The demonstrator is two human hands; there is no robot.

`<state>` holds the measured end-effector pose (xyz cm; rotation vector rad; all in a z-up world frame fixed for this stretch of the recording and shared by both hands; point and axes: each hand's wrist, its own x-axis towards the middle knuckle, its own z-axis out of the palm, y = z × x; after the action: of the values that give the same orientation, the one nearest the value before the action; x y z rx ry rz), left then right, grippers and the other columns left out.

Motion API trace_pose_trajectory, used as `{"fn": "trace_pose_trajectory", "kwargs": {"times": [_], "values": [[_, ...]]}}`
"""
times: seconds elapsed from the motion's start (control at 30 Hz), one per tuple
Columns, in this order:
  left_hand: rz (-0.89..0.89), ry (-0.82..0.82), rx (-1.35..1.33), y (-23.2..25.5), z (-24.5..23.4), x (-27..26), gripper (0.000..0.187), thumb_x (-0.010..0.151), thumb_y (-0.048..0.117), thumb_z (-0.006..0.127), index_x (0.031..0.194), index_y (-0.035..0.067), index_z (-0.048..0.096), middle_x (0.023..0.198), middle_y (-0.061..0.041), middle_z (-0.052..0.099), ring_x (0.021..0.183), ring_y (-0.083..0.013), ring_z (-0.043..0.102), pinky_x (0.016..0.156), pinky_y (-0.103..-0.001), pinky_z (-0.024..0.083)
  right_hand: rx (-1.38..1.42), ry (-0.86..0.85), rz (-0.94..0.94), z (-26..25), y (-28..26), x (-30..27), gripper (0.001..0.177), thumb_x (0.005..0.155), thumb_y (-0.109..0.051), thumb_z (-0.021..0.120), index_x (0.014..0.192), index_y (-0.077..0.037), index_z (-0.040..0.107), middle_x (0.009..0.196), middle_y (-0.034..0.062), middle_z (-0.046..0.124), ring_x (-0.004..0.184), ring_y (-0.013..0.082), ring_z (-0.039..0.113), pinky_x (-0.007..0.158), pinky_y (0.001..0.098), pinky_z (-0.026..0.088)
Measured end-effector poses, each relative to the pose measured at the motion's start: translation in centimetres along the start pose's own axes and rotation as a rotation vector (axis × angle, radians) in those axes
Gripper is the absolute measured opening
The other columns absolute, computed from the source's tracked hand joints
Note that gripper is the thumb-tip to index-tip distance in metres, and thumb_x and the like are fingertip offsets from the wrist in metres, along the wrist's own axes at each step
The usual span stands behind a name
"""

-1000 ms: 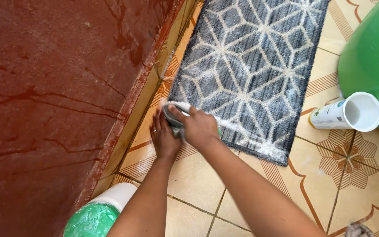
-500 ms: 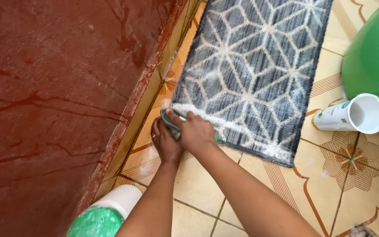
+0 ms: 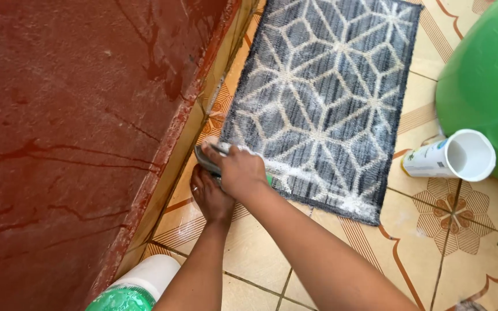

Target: The person is washing a small rug with soap and a brush.

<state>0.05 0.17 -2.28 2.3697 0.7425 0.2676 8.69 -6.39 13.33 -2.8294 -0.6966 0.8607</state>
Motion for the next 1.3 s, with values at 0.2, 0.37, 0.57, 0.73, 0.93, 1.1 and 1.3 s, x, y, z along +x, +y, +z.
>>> {"fn": "trace_pose_trajectory", "kwargs": {"times": [0.2,0.37,0.57,0.73,0.93,1.1,1.3], "values": [[-0.118,-0.061,0.094,2.1,-1.5,-0.2,0.09,0.073,0.047,0.082,0.139,0.001,0.042,0.15,-0.017,0.037,0.144,-0.0361,0.031,0.117,-0.049,0.021,-0.113,0.038,0.013,0.4,4.5,2.4,0.069,0.103,-0.035,0.061,0.16,-0.05,0.025,0.121,0.0114,0.062,0.086,0.0181,0.071,0.06,0.0308,0.058],[-0.055,-0.024,0.087,2.5,-1.9,0.2,0.084,0.078,0.051,0.079,0.136,0.001,0.045,0.151,-0.015,0.04,0.145,-0.0338,0.033,0.121,-0.046,0.023,-0.093,0.154,0.082,0.5,4.3,4.7,0.083,0.091,-0.021,0.068,0.156,-0.052,0.028,0.115,0.0075,0.064,0.081,0.016,0.067,0.049,0.0293,0.052],[-0.085,-0.064,0.127,3.0,-2.3,-0.1,0.082,0.075,0.048,0.079,0.134,0.003,0.044,0.148,-0.017,0.039,0.144,-0.0336,0.03,0.12,-0.048,0.019,-0.138,0.055,-0.04,1.4,6.0,2.6,0.078,0.094,-0.021,0.062,0.154,-0.055,0.027,0.125,0.0189,0.055,0.07,0.0167,0.065,0.042,0.025,0.05],[-0.05,-0.029,0.131,3.9,-1.8,0.2,0.079,0.081,0.049,0.073,0.139,0.005,0.043,0.15,-0.017,0.04,0.144,-0.0343,0.032,0.123,-0.046,0.019,0.001,0.09,0.229,-1.2,7.2,5.9,0.09,0.089,-0.011,0.066,0.156,-0.055,0.027,0.113,0.0122,0.061,0.072,0.0172,0.063,0.047,0.0256,0.048],[-0.06,-0.109,0.111,7.6,0.7,1.7,0.075,0.085,0.034,0.064,0.147,0.001,0.037,0.153,-0.017,0.036,0.147,-0.0335,0.027,0.122,-0.052,0.007,-0.074,-0.166,0.026,-1.9,6.0,2.8,0.075,0.097,-0.03,0.062,0.156,-0.057,0.024,0.12,0.0153,0.057,0.093,0.0219,0.064,0.061,0.0305,0.056],[-0.044,0.049,0.334,6.8,5.0,1.2,0.073,0.082,0.009,0.05,0.151,-0.008,0.031,0.16,-0.025,0.03,0.151,-0.0394,0.022,0.124,-0.048,0.009,0.102,0.081,0.307,-5.9,8.1,7.5,0.088,0.09,-0.004,0.06,0.156,-0.052,0.027,0.123,0.0115,0.06,0.104,0.0252,0.066,0.075,0.039,0.058],[-0.301,-0.063,0.086,9.4,3.3,1.9,0.071,0.087,0.015,0.054,0.15,-0.007,0.028,0.158,-0.028,0.026,0.149,-0.0436,0.018,0.123,-0.047,0.01,-0.132,0.228,-0.031,1.9,10.8,5.8,0.076,0.089,-0.008,0.056,0.148,-0.054,0.038,0.142,0.0222,0.052,0.091,0.0238,0.069,0.038,0.0277,0.055]]}}
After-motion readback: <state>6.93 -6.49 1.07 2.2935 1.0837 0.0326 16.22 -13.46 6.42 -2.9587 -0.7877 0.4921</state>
